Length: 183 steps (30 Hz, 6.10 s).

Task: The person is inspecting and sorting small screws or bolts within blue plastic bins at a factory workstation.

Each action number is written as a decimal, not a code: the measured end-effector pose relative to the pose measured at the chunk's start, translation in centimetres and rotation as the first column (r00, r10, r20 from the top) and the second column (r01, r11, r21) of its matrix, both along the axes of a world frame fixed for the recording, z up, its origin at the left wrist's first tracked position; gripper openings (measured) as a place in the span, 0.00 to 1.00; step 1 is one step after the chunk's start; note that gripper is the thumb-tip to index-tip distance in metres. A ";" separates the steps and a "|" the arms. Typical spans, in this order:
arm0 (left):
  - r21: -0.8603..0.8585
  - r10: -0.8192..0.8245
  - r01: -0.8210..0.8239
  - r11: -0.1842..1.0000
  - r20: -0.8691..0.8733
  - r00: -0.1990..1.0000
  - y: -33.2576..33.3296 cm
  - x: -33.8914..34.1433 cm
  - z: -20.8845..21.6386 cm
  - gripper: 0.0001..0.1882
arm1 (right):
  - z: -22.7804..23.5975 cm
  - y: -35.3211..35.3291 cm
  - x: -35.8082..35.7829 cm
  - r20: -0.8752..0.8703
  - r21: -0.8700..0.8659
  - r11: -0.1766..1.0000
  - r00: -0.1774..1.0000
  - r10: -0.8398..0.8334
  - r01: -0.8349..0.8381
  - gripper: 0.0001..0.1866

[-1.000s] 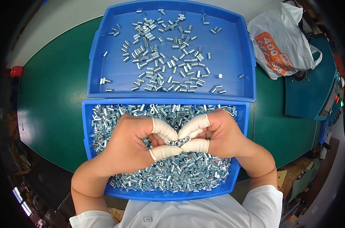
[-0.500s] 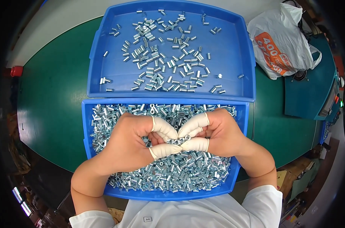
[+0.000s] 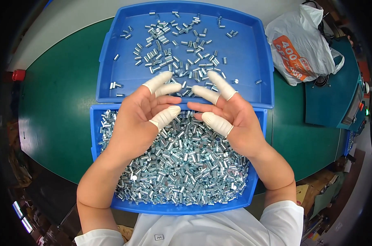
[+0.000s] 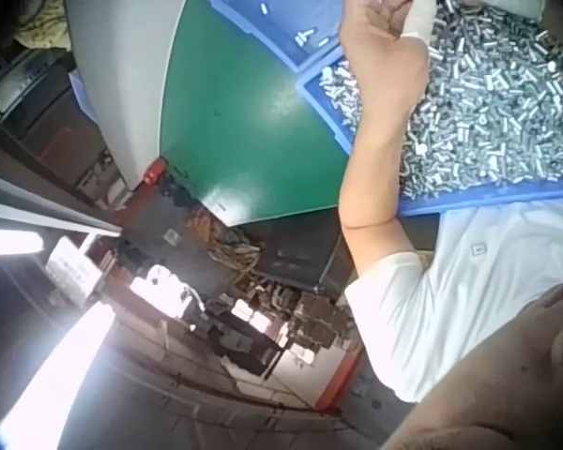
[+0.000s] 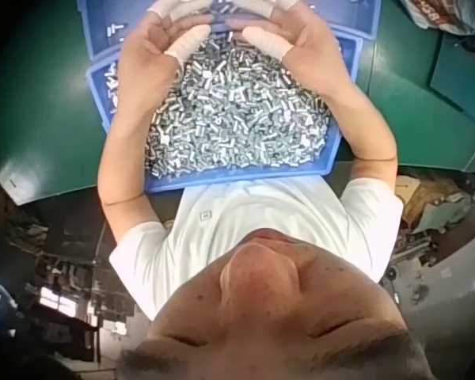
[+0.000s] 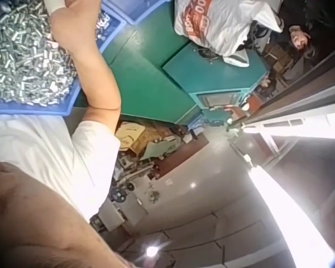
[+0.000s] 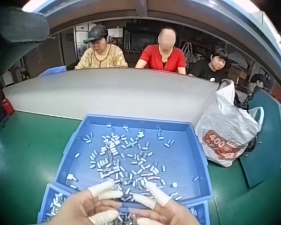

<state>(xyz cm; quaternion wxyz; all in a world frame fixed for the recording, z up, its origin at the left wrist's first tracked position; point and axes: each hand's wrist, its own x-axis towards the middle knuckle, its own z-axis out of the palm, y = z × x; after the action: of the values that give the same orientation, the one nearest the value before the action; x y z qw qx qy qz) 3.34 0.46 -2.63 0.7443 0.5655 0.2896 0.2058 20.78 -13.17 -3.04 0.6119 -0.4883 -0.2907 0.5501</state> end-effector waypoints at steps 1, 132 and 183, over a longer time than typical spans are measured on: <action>0.059 0.044 -0.043 0.997 -0.024 0.999 -0.1 0.0 0.1 0.32 | 0.4 -0.1 -0.2 0.040 0.007 0.999 0.998 -0.039 0.039 0.35; 0.142 -0.277 0.297 0.944 -0.141 0.950 -1.5 -2.4 1.8 0.10 | 1.2 -1.1 0.2 0.312 -0.084 0.965 0.913 0.264 -0.250 0.09; 0.435 -0.356 0.398 0.808 -0.178 0.917 -0.9 -2.5 2.4 0.13 | 0.2 -1.3 0.8 0.272 0.029 0.959 0.926 0.263 -0.281 0.11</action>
<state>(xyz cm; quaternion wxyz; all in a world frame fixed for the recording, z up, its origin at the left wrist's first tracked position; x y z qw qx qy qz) 0.88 -0.46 -0.27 0.6006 0.7806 0.1465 0.0918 21.53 -14.44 -2.81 0.5014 -0.4914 -0.4534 0.5491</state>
